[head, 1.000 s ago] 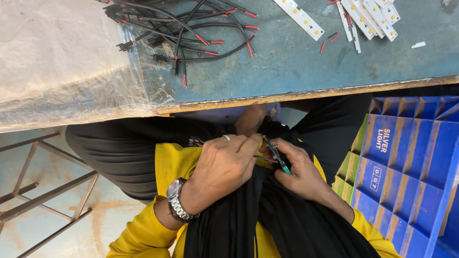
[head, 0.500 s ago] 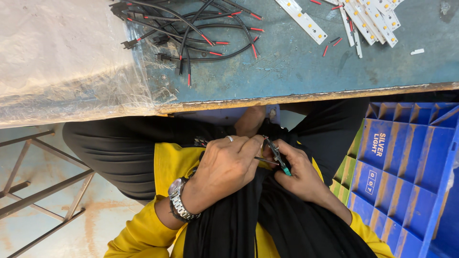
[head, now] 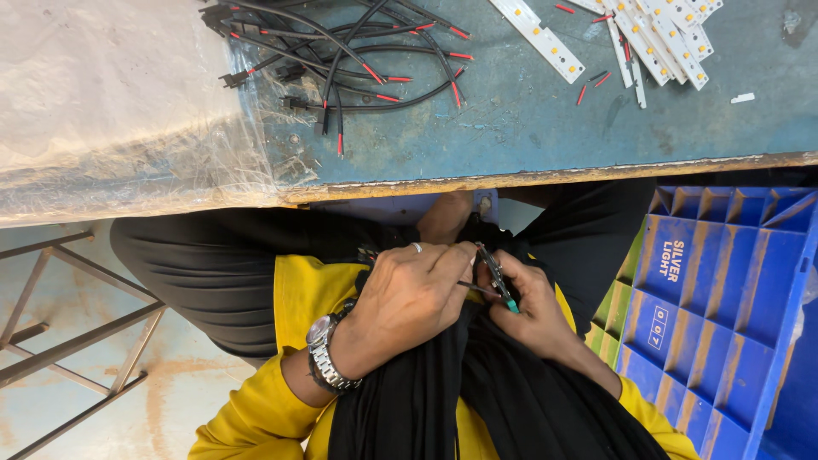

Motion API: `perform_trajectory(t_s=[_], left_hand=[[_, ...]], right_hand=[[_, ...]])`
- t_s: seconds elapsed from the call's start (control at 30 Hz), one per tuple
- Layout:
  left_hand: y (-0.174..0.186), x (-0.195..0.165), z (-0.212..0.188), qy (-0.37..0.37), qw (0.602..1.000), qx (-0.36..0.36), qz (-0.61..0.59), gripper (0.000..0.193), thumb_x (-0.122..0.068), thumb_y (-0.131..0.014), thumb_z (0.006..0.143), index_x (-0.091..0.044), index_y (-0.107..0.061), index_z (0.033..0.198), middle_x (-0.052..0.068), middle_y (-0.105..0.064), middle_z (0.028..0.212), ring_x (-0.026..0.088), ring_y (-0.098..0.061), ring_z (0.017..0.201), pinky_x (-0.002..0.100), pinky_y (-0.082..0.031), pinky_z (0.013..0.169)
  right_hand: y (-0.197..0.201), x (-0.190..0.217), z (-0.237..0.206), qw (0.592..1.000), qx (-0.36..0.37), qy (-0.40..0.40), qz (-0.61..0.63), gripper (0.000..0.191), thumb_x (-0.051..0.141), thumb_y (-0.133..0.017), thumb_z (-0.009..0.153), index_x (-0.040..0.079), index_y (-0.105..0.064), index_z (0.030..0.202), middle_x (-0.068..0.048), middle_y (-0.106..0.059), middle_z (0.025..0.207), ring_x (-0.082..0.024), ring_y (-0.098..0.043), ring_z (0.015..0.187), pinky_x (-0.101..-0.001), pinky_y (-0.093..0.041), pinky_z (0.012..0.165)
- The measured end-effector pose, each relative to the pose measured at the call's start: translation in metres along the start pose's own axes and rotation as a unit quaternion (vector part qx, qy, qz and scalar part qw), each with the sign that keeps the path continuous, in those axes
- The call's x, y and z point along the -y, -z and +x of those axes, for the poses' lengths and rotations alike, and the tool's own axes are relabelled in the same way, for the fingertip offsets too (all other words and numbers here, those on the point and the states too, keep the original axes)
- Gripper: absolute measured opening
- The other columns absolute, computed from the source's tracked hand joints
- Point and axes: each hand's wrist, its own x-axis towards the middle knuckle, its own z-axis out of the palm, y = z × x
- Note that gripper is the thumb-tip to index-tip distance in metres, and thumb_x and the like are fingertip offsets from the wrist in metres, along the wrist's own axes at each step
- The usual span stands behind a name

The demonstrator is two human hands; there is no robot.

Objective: The person strips the ends of black wires with red inner conductors using pliers, then applies solder to the exposed tips using a soldering iron and solder paste. The person handles multiple wires one at a time and places the finished wires on the table.

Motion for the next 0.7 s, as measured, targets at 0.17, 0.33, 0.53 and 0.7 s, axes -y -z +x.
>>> perform_trajectory(t_s=[0.17, 0.33, 0.53, 0.7], left_hand=[[0.001, 0.002, -0.006, -0.018, 0.998, 0.000, -0.061, 0.017, 0.000, -0.068, 0.092, 0.003, -0.065, 0.108, 0.013, -0.073, 0.091, 0.029, -0.073, 0.079, 0.038, -0.058, 0.070], [0.000, -0.006, -0.006, -0.040, 0.996, -0.008, -0.076, 0.016, -0.001, -0.069, 0.094, 0.003, -0.066, 0.110, 0.015, -0.072, 0.093, 0.029, -0.074, 0.081, 0.037, -0.059, 0.071], [0.044, -0.013, -0.004, 0.149, 0.978, -0.139, -0.035, 0.005, -0.002, -0.068, 0.099, -0.001, -0.073, 0.096, 0.011, -0.070, 0.074, 0.018, -0.071, 0.060, 0.028, -0.055, 0.058], [0.007, -0.008, -0.001, 0.149, 0.967, -0.088, -0.186, 0.007, -0.004, -0.070, 0.095, 0.000, -0.072, 0.100, 0.010, -0.067, 0.072, 0.012, -0.064, 0.058, 0.027, -0.047, 0.053]], right_hand=[[0.011, -0.032, -0.023, 0.995, -0.025, 0.028, 0.097, 0.048, -0.012, -0.058, 0.062, -0.001, -0.063, 0.108, -0.003, -0.060, 0.099, -0.011, -0.057, 0.088, -0.0244, -0.048, 0.081], [0.011, -0.056, -0.041, 0.993, -0.069, 0.059, 0.077, 0.056, -0.011, -0.064, 0.062, -0.003, -0.064, 0.117, -0.005, -0.064, 0.105, -0.012, -0.060, 0.092, -0.0262, -0.049, 0.082], [0.121, -0.006, -0.022, 0.806, -0.254, 0.176, 0.505, 0.037, -0.002, -0.055, 0.087, 0.007, -0.060, 0.122, -0.008, -0.065, 0.102, -0.019, -0.066, 0.092, -0.0360, -0.051, 0.084], [0.100, -0.066, -0.038, 0.839, -0.170, 0.034, 0.516, 0.073, 0.006, -0.064, 0.072, 0.008, -0.056, 0.145, -0.013, -0.067, 0.119, -0.031, -0.066, 0.113, -0.0644, -0.047, 0.108]])
